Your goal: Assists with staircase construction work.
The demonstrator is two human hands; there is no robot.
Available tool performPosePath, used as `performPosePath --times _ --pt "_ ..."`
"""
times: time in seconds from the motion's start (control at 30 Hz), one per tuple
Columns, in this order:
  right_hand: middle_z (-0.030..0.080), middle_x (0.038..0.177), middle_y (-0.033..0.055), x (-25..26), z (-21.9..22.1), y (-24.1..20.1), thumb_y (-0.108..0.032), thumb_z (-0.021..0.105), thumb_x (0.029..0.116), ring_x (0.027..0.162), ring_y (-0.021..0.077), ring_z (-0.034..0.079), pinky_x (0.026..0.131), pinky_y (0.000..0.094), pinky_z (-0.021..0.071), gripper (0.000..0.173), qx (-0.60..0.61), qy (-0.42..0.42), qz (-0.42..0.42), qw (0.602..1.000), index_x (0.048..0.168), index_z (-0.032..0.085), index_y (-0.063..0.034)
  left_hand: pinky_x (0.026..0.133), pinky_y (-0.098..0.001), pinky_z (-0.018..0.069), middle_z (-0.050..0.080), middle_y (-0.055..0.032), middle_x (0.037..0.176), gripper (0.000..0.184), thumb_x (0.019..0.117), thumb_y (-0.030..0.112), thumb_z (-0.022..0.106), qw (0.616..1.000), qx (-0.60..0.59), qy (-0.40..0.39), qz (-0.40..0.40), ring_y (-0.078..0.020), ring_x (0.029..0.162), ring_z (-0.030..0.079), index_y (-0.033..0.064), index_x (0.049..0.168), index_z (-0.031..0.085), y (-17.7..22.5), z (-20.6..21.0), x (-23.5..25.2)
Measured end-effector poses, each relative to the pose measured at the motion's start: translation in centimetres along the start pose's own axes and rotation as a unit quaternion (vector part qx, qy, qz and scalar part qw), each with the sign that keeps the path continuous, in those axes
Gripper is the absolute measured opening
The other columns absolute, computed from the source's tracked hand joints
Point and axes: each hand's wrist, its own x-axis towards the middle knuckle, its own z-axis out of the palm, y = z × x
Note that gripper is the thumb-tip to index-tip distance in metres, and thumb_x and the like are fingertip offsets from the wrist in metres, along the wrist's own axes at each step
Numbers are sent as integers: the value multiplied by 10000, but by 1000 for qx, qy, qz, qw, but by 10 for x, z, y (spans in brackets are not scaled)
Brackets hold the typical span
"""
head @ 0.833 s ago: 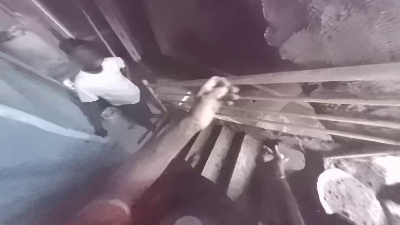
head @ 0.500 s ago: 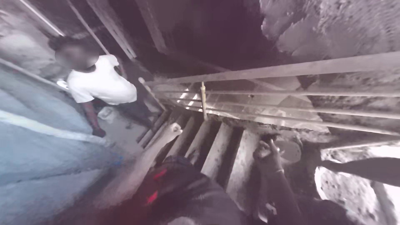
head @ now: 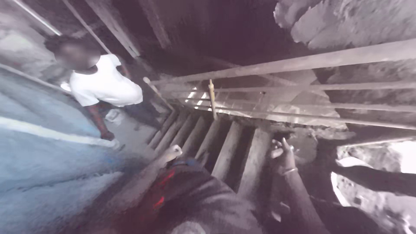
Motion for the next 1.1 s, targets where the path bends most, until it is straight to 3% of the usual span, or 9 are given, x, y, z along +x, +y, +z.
performPosePath --times 0.37,0.5,0.57,0.67,0.77,0.83,0.9,1.0,1.1 --pt "611 665 -7 11 -9 4 -401 380 1092 532 70 599 495 218 532 441 44 -24 12 999 830 598 -121 1008 -510 522 635 -222 1298 435 1011 247 647 993 38 -18 108 -331 1156 652 18 1370 560 36 7 39" --pt "630 670 -7 10 -10 7 -394 357 1102 522 65 609 481 212 539 442 7 22 28 999 870 606 -112 1081 -493 483 567 -218 1414 579 977 313 687 955 87 10 283 -323 1275 590 17 1437 498 178 -13 54" --pt "631 656 -8 19 -12 9 -381 359 1106 516 63 614 474 215 547 452 -30 29 27 999 876 627 -98 1099 -481 474 556 -185 1430 644 896 321 790 900 106 105 409 -295 1299 570 45 1416 527 277 -27 71" --pt "622 677 3 22 -10 17 -303 447 1097 527 62 592 471 217 533 349 -110 80 20 991 916 640 -76 1176 -499 395 476 -178 1514 933 752 490 866 794 162 191 554 -308 1420 447 59 1480 472 426 -44 104" --pt "633 828 56 30 -16 17 -309 594 1047 684 106 602 606 293 534 298 -313 145 48 937 1130 631 -26 1171 -562 381 478 -217 1511 1032 720 530 895 795 234 131 543 -372 1414 456 71 1521 433 521 -35 134" --pt "633 899 93 42 -25 23 -307 647 1021 772 152 598 722 356 531 363 -406 144 87 898 1171 617 22 1037 -676 451 643 -270 1277 827 756 481 892 809 277 95 510 -451 1212 612 38 1380 581 541 -30 142" --pt "619 779 65 59 -41 31 -297 689 997 652 136 583 639 333 526 315 -448 123 99 880 1039 644 12 899 -746 466 674 -321 1093 683 790 407 882 810 296 94 496 -525 1046 652 16 1285 619 543 -33 143" --pt "578 740 38 71 -55 51 -297 709 983 612 120 549 619 320 514 305 -461 85 121 875 1012 628 -4 822 -756 477 673 -332 1009 650 782 373 885 799 303 108 507 -549 965 659 19 1258 621 540 -36 153" --pt "616 820 95 81 -61 79 -362 705 977 699 189 592 689 400 529 366 -524 107 139 834 1053 640 -9 786 -740 491 680 -313 968 609 777 367 875 794 281 117 527 -526 915 673 24 1220 636 535 -35 156"
